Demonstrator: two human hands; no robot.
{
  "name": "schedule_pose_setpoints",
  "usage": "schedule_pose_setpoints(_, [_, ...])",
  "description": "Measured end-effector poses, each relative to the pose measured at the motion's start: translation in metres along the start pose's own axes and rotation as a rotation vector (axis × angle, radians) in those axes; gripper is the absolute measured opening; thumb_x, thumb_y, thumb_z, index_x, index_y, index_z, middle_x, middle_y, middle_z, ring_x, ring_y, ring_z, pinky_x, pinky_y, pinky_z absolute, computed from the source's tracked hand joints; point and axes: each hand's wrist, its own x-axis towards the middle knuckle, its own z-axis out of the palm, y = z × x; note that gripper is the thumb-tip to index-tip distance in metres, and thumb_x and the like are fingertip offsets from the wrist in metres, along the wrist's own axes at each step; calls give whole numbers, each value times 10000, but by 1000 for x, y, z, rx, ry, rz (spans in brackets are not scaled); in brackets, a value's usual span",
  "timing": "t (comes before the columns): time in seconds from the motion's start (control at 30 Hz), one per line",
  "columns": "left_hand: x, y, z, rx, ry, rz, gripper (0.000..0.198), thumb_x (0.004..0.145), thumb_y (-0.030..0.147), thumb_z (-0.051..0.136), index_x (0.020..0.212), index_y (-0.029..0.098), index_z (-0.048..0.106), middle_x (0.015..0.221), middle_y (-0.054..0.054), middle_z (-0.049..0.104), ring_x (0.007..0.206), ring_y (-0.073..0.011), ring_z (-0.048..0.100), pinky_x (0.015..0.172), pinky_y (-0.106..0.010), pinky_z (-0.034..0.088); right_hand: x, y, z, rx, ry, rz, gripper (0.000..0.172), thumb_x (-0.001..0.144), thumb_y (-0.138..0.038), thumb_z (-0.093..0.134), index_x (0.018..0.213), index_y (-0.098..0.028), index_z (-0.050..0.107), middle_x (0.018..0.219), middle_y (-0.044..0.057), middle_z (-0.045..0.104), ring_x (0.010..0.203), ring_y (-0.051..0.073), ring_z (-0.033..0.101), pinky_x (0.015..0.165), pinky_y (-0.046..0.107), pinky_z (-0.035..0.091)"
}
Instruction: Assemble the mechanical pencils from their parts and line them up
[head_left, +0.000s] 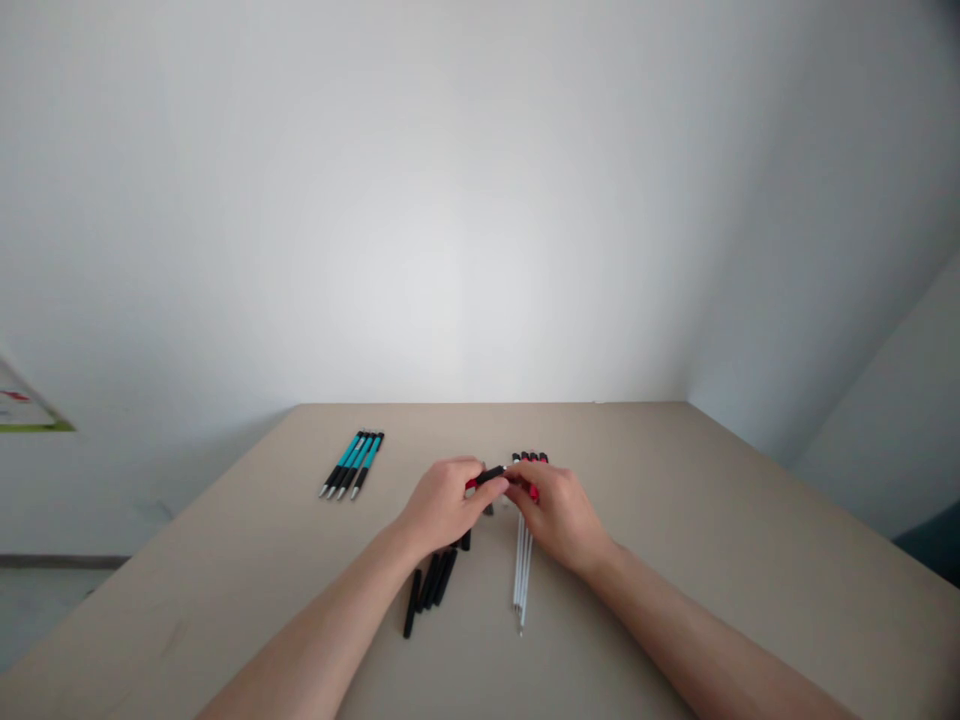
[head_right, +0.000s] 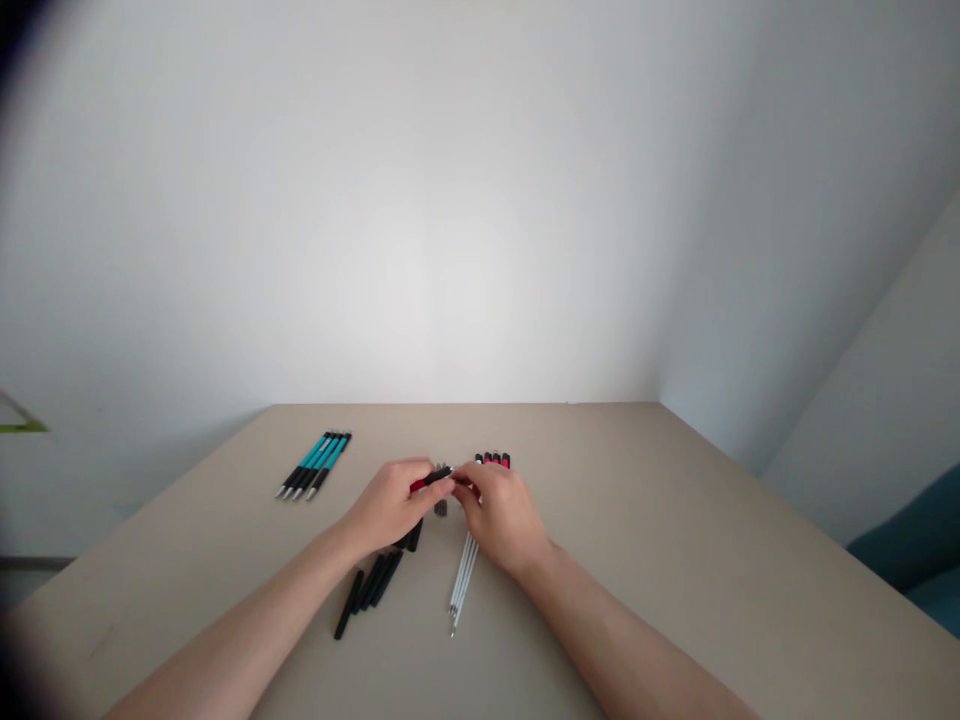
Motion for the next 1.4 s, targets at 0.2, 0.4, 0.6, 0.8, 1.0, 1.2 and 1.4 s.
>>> schedule_pose_setpoints(0.2, [-1,-1,-3,50,-5,12,441,890,471,427,573,165,464,547,34,436,520,-97,384,511,-223,244,-2,2,-5,201,132,122,87,908,-251,451,917,-224,533,942,45,719,790,175,669,682,273,481])
schedule_pose_setpoints(0.4, [-1,0,-4,77,5,37,429,893,464,430,604,164,533,582,22,492,534,-98,416,523,-228,261,-4,1,-3,348,94,147,105,918,-336,459,919,-231,458,1007,79,717,696,159,670,599,261,504])
schedule_pose_setpoints(0.6, [-1,3,-3,29,-50,76,359,893,420,454,682,173,606,637,11,558,577,-103,477,547,-217,301,-4,-2,-2,387,36,137,128,903,-355,486,889,-230,464,950,57,724,559,129,609,534,240,466])
schedule_pose_setpoints(0.8, [-2,5,-4,53,-53,70,375,900,434,430,687,175,598,644,3,561,585,-109,496,546,-216,317,-4,-3,-4,354,6,109,105,881,-316,527,860,-213,527,869,40,716,697,158,647,640,260,474])
schedule_pose_setpoints(1.0, [-3,2,-4,69,-33,61,332,882,436,465,712,186,603,680,1,593,619,-118,523,560,-219,346,-3,-2,-7,190,39,31,85,857,-191,520,882,-198,601,831,32,678,748,163,620,656,255,437])
schedule_pose_setpoints(1.2, [-3,3,-6,42,-21,84,193,872,364,499,864,229,637,804,2,661,737,-137,583,664,-226,412,-1,3,-6,14,38,11,177,883,-261,520,749,-190,613,681,11,610,653,150,547,616,250,384])
schedule_pose_setpoints(1.4, [-4,4,-8,41,-63,141,157,880,279,495,957,259,630,900,11,674,828,-141,607,748,-227,430,0,4,-3,-85,-24,4,342,918,-276,436,599,-185,515,590,13,556,579,143,500,562,255,340])
